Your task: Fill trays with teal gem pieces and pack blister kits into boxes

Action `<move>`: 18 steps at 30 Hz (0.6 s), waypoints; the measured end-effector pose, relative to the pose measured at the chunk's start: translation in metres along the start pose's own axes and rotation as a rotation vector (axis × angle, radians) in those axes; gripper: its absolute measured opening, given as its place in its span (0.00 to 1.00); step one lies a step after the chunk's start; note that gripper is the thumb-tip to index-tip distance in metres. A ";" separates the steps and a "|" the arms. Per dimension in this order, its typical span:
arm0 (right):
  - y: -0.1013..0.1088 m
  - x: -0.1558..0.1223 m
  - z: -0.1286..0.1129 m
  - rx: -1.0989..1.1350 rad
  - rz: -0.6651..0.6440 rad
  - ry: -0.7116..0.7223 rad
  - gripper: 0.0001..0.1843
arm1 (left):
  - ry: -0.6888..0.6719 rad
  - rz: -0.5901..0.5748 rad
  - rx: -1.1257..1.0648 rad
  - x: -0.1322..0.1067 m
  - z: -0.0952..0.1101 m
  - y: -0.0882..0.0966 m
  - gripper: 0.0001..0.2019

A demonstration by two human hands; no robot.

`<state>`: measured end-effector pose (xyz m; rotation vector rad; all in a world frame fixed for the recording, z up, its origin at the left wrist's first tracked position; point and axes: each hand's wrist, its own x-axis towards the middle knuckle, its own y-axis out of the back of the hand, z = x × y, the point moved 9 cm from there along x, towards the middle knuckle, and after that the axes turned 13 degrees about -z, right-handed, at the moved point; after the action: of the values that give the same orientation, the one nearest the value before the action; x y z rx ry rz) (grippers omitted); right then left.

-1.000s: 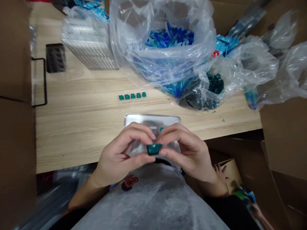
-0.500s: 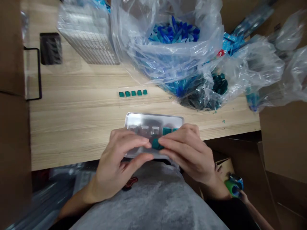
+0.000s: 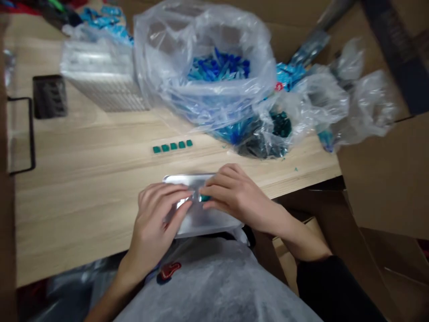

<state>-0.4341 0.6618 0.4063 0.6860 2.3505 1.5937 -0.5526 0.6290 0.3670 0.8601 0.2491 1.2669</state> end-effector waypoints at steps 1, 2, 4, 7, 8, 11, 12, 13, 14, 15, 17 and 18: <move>0.011 -0.005 0.015 0.100 0.056 0.008 0.12 | -0.010 -0.003 -0.001 0.001 0.000 0.000 0.12; 0.024 -0.012 0.038 0.184 0.119 -0.031 0.13 | -0.021 -0.002 -0.006 0.001 0.000 -0.001 0.12; 0.058 -0.037 0.103 0.123 0.322 -0.281 0.10 | -0.031 0.019 -0.016 0.001 0.000 -0.001 0.12; 0.069 -0.074 0.216 -0.034 0.167 -0.896 0.13 | -0.002 0.076 -0.037 0.000 -0.001 -0.003 0.12; 0.065 -0.082 0.245 -0.042 0.069 -1.013 0.18 | 0.013 0.094 -0.041 0.000 -0.001 -0.004 0.12; 0.042 -0.070 0.290 -0.014 -0.165 -0.946 0.34 | 0.044 0.130 -0.035 -0.001 -0.001 -0.005 0.12; 0.034 -0.063 0.296 -0.006 -0.208 -0.887 0.34 | 0.044 0.132 -0.015 -0.001 0.000 -0.004 0.11; 0.029 -0.059 0.300 -0.004 -0.230 -0.850 0.33 | 0.037 0.124 0.021 0.000 0.002 -0.001 0.11; 0.025 -0.058 0.304 -0.010 -0.231 -0.843 0.30 | 0.022 0.109 0.069 0.001 0.005 0.002 0.10; 0.025 -0.058 0.308 -0.021 -0.212 -0.858 0.27 | -0.005 0.077 0.122 0.002 0.009 0.006 0.10; 0.026 -0.062 0.313 -0.038 -0.158 -0.892 0.22 | -0.074 -0.009 0.188 0.003 0.018 0.013 0.10; 0.026 -0.063 0.314 -0.040 -0.135 -0.895 0.19 | -0.103 -0.053 0.189 0.003 0.022 0.017 0.10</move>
<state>-0.2378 0.8951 0.3035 0.9500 1.6472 0.9618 -0.5507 0.6235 0.3941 1.0708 0.3111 1.1581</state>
